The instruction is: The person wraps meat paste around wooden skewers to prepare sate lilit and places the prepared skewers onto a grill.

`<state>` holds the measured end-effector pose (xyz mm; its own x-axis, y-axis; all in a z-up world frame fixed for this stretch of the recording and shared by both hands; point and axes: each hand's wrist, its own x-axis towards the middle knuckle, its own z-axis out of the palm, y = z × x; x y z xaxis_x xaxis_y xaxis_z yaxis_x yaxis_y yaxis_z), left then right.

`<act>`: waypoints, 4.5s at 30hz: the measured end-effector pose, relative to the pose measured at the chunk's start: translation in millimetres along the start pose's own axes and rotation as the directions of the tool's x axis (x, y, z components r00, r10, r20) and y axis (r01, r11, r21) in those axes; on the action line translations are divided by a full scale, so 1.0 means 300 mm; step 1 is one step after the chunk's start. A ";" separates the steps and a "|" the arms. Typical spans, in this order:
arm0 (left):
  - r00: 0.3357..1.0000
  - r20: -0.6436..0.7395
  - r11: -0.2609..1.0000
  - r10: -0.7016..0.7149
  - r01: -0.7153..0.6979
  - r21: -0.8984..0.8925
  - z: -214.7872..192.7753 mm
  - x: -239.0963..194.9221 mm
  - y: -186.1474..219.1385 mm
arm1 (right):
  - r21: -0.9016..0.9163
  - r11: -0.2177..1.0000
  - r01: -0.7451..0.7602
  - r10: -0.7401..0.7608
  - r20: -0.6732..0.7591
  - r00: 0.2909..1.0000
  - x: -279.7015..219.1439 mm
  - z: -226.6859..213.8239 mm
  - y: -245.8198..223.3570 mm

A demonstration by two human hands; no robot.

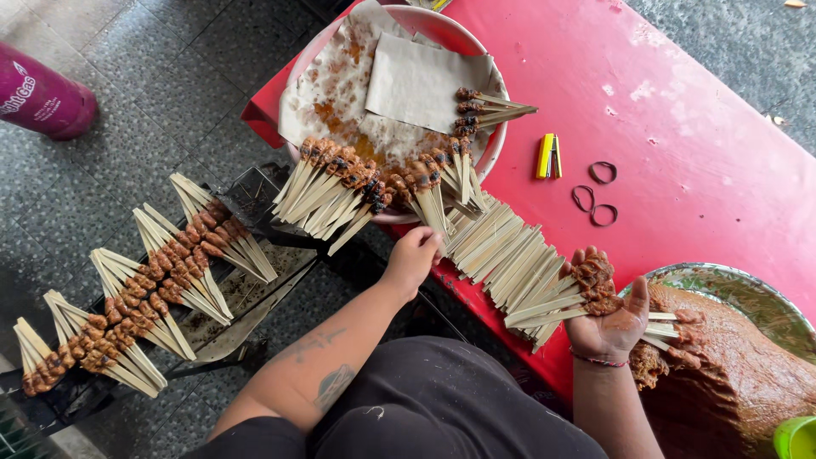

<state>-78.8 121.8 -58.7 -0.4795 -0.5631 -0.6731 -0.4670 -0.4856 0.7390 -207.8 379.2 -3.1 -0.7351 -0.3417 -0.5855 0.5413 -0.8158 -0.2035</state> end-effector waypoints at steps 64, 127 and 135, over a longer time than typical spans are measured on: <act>0.759 -0.390 0.632 -0.521 0.037 -0.774 -1.636 -0.473 -0.760 | -0.491 0.859 -0.141 0.273 0.208 0.939 -0.571 0.286 1.213; 0.901 -0.223 0.070 -0.372 -0.212 -0.975 -1.824 -0.361 -1.097 | -0.580 0.814 -0.046 0.117 0.085 0.989 -0.813 0.177 1.393; 0.971 0.011 0.666 -0.237 0.171 -0.726 -1.635 -0.281 -0.838 | -0.459 0.888 0.004 0.091 0.183 0.979 -0.683 0.161 1.221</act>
<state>443.3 -36.7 -173.0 -0.3629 -0.4244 -0.8296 0.1465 -0.9052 0.3990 121.4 128.0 80.3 -0.7454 -0.4939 -0.4478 0.6655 -0.5118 -0.5433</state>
